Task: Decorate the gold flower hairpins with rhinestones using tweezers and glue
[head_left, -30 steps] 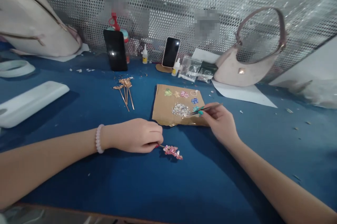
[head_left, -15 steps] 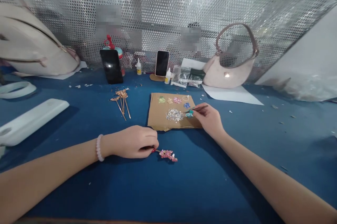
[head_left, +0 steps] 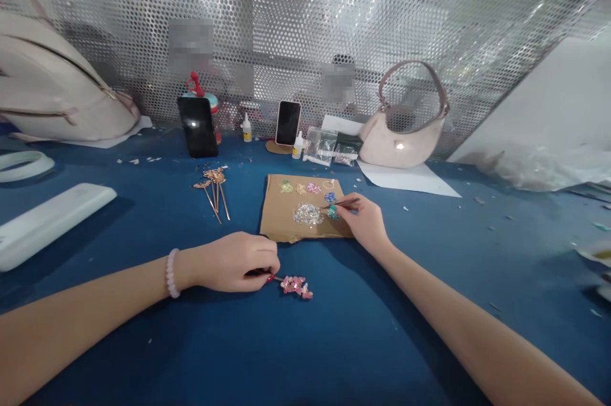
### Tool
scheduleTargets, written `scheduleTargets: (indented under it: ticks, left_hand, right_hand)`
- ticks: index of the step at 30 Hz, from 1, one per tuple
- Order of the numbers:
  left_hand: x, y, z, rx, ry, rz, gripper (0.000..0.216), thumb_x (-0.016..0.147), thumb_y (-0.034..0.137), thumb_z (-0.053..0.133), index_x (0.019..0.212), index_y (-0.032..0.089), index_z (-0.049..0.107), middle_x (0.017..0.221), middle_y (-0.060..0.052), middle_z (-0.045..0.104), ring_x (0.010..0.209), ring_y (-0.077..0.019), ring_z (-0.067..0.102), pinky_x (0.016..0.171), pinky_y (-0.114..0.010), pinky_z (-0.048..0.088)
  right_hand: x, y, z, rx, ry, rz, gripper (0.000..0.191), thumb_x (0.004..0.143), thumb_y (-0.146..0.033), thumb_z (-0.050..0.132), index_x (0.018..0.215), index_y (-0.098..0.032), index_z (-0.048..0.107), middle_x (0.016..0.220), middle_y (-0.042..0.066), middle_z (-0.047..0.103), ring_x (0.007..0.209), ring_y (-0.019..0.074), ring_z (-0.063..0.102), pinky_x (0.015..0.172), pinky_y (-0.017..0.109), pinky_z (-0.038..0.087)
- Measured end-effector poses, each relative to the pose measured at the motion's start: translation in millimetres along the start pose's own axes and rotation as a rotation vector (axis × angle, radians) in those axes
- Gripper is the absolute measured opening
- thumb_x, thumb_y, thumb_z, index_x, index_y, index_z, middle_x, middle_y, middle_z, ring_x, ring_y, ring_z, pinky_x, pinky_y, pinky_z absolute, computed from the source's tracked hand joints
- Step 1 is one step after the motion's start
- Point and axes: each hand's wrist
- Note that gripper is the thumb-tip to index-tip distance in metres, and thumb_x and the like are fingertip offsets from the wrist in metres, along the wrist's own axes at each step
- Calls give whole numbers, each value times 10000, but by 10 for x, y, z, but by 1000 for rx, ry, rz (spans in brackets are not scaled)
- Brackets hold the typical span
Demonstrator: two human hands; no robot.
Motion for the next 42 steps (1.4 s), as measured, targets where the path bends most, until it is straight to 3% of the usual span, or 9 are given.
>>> scheduleTargets:
  ticks: [42]
  left_hand:
    - [-15,-16,15,8,-2,13,78,863,150,463,849,181,533,806,-16,565,735,-134,534,643,-235,407]
  right_hand:
    - [6,18,21,1,-5,-41,128,676,-309,622,719,-192,593,711,48,706,696,213,681,655,341,525]
Point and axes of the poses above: each hand's wrist, its own x-axis towards the middle knuckle, its own z-axis out of the palm, y = z × x
